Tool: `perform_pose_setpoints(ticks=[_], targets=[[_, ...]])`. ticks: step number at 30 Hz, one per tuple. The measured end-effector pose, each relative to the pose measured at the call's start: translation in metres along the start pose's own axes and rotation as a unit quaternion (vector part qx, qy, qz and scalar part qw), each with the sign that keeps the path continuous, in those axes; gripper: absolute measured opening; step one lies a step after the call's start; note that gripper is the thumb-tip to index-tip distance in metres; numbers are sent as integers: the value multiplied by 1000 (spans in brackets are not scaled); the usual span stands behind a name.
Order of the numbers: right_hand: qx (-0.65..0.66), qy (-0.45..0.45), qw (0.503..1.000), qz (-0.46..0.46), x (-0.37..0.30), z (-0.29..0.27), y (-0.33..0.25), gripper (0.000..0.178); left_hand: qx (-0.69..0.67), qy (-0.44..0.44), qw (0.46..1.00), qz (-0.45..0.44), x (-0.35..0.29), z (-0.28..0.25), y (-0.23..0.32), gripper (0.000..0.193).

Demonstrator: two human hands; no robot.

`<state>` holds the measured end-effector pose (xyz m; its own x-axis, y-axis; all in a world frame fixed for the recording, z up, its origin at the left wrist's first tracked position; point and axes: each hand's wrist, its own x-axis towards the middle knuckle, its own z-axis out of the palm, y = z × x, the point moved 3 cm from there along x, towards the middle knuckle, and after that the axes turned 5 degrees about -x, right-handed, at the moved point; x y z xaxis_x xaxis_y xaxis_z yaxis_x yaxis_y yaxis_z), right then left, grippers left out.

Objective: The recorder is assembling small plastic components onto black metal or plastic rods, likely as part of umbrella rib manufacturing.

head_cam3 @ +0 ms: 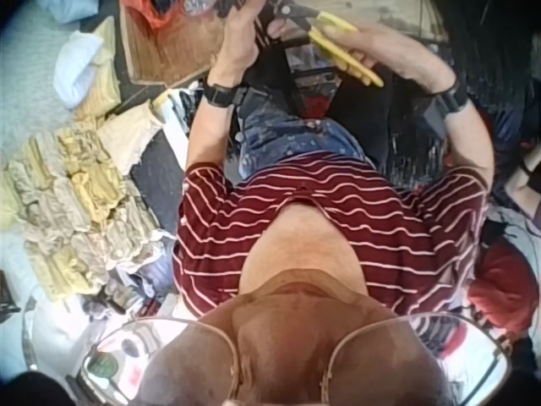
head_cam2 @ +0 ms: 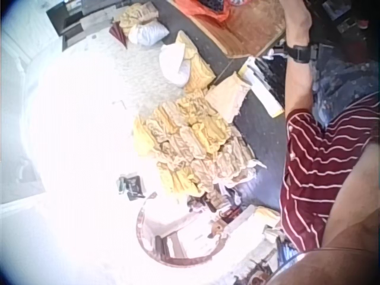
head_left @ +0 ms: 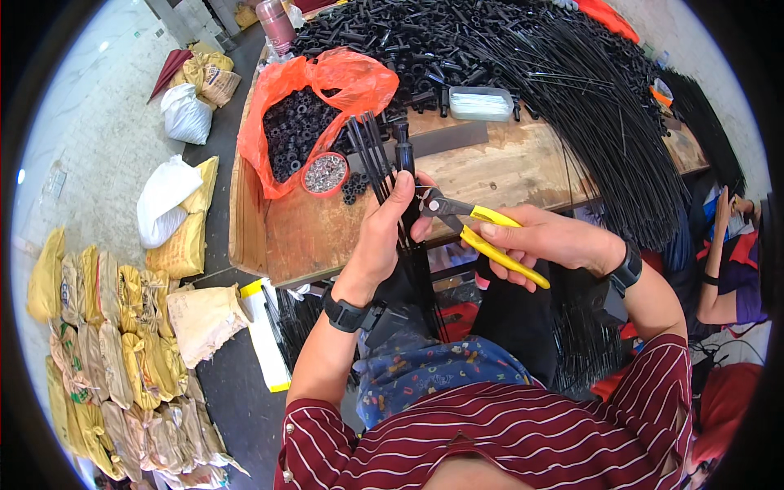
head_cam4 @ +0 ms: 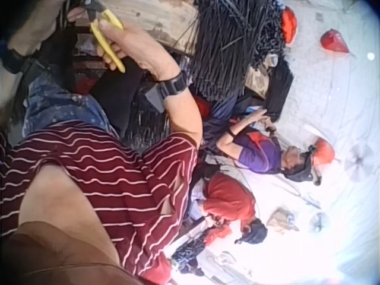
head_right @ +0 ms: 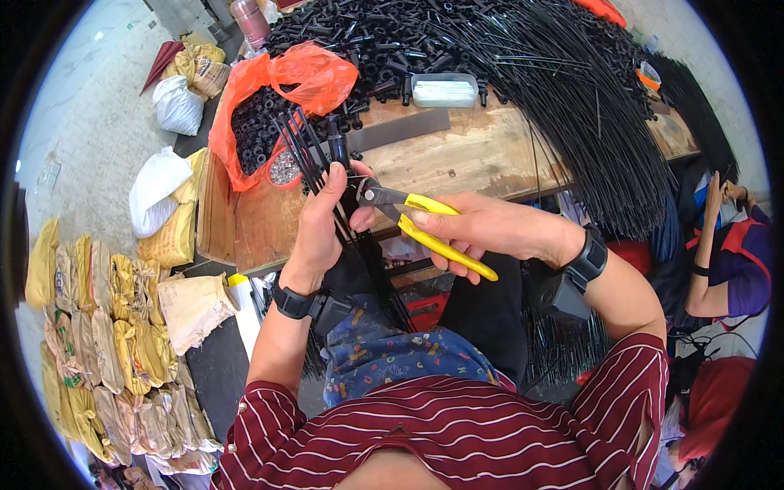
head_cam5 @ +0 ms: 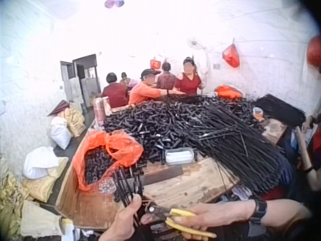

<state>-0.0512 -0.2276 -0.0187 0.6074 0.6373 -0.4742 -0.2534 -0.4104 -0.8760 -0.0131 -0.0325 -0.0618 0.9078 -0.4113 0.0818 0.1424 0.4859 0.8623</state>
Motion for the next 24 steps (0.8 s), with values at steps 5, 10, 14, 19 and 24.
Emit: perform_pose_setpoints(ticks=[5,10,14,19,24], targets=[[-58,3,998,-13,-3,-9,-7,48,-10,-6,1000,-5,0,3,2,40],[-107,-4,994,-33,-5,-9,-16,47,-17,-15,1000,-6,0,3,2,39],[-84,-3,996,-25,-4,-11,-15,48,-7,-13,1000,-2,0,3,2,38],[-112,-1,993,-31,-5,-12,-14,47,-7,7,1000,-8,0,5,1,39],[-96,2,995,-37,-6,-11,-8,45,2,-7,1000,-6,0,8,2,40]])
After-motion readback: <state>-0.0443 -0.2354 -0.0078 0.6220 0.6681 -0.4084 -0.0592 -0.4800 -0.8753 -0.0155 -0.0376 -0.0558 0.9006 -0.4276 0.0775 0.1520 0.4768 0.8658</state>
